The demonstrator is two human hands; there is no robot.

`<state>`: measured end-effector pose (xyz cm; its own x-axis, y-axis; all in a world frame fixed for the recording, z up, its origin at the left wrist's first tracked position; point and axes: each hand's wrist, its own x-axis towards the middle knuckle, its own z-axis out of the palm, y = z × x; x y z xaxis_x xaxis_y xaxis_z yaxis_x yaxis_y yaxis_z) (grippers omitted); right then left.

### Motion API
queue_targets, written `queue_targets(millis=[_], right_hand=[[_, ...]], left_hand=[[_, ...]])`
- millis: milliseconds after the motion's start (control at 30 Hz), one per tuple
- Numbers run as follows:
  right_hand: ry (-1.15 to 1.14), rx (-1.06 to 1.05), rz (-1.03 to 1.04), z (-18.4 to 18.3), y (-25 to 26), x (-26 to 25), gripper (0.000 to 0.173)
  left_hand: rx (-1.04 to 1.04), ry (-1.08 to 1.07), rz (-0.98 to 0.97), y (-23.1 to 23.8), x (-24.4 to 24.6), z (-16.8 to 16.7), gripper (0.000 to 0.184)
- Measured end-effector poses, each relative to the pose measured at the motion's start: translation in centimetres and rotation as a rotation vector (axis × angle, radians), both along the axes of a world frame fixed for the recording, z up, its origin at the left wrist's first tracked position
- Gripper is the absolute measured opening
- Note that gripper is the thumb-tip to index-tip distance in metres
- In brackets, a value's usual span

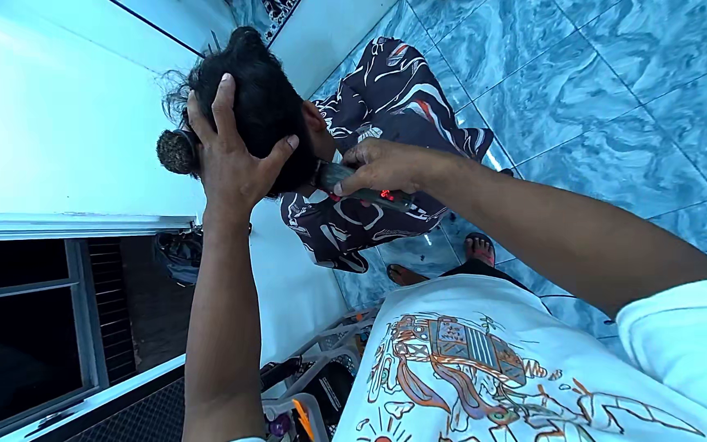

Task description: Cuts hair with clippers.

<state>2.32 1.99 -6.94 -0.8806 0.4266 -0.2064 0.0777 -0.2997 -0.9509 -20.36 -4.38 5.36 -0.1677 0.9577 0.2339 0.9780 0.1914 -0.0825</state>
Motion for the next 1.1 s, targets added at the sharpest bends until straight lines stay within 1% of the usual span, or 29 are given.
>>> queue_targets(millis=[33,67,167,200,300,333,433,467,567,600,667,733,767,867,900,1000,1033,1100], right_hand=[[-0.035,0.018,-0.011,-0.1,-0.1,-0.1,0.029],[-0.022,0.008,-0.022,-0.2,-0.2,-0.1,0.029],[0.136,-0.074,-0.025,0.1,-0.2,0.1,0.032],[0.124,-0.065,-0.024,0.2,-0.3,0.1,0.031],[-0.030,0.019,-0.035,0.3,-0.8,-0.2,0.029],[-0.017,0.002,-0.048,0.2,-0.8,-0.1,0.030],[0.159,-0.088,-0.038,0.4,-0.8,0.3,0.033],[0.148,-0.068,-0.037,0.5,-0.9,0.2,0.033],[-0.043,0.080,-0.053,0.2,-1.4,-0.3,0.029],[-0.052,0.083,-0.064,0.0,-1.4,-0.4,0.029],[0.068,0.014,-0.097,0.1,-1.6,-0.2,0.030],[0.184,-0.032,-0.096,0.4,-1.7,-0.1,0.034],[0.160,-0.008,-0.097,0.5,-1.7,-0.1,0.034],[-0.074,0.139,-0.084,-0.2,-2.0,-0.5,0.033],[-0.088,0.155,-0.093,-0.5,-2.1,-0.6,0.033],[0.122,0.063,-0.141,0.1,-2.3,-0.3,0.034],[0.157,0.042,-0.143,0.5,-2.3,-0.2,0.034],[0.101,0.058,-0.133,0.5,-2.5,-0.2,0.031]], left_hand=[[0.002,0.005,-0.002,0.0,0.0,0.0,0.112],[0.003,0.005,-0.004,0.0,0.1,0.0,0.112],[0.008,0.001,-0.011,0.0,0.1,-0.1,0.112],[0.004,0.001,-0.009,0.0,0.0,0.0,0.112],[-0.004,0.004,-0.011,0.1,0.0,0.0,0.112],[-0.005,0.003,-0.014,0.0,0.0,0.1,0.113],[-0.008,-0.006,-0.012,0.0,0.0,0.0,0.112],[-0.012,-0.006,-0.006,-0.1,0.0,0.0,0.112],[-0.030,-0.005,0.004,-0.1,0.0,0.2,0.114],[-0.033,-0.007,0.003,-0.1,0.0,0.2,0.114],[-0.044,-0.008,0.004,-0.1,0.0,0.3,0.114],[-0.049,-0.009,-0.003,-0.1,-0.1,0.4,0.113],[-0.056,-0.011,-0.004,-0.1,-0.1,0.4,0.113],[-0.093,-0.034,0.001,-0.1,-0.2,0.7,0.112],[-0.104,-0.035,0.003,-0.1,-0.2,0.8,0.112],[-0.111,-0.040,-0.003,-0.1,-0.2,0.9,0.112],[-0.111,-0.039,-0.003,-0.2,-0.2,1.0,0.111],[-0.114,-0.038,0.000,-0.2,-0.2,1.0,0.111]])
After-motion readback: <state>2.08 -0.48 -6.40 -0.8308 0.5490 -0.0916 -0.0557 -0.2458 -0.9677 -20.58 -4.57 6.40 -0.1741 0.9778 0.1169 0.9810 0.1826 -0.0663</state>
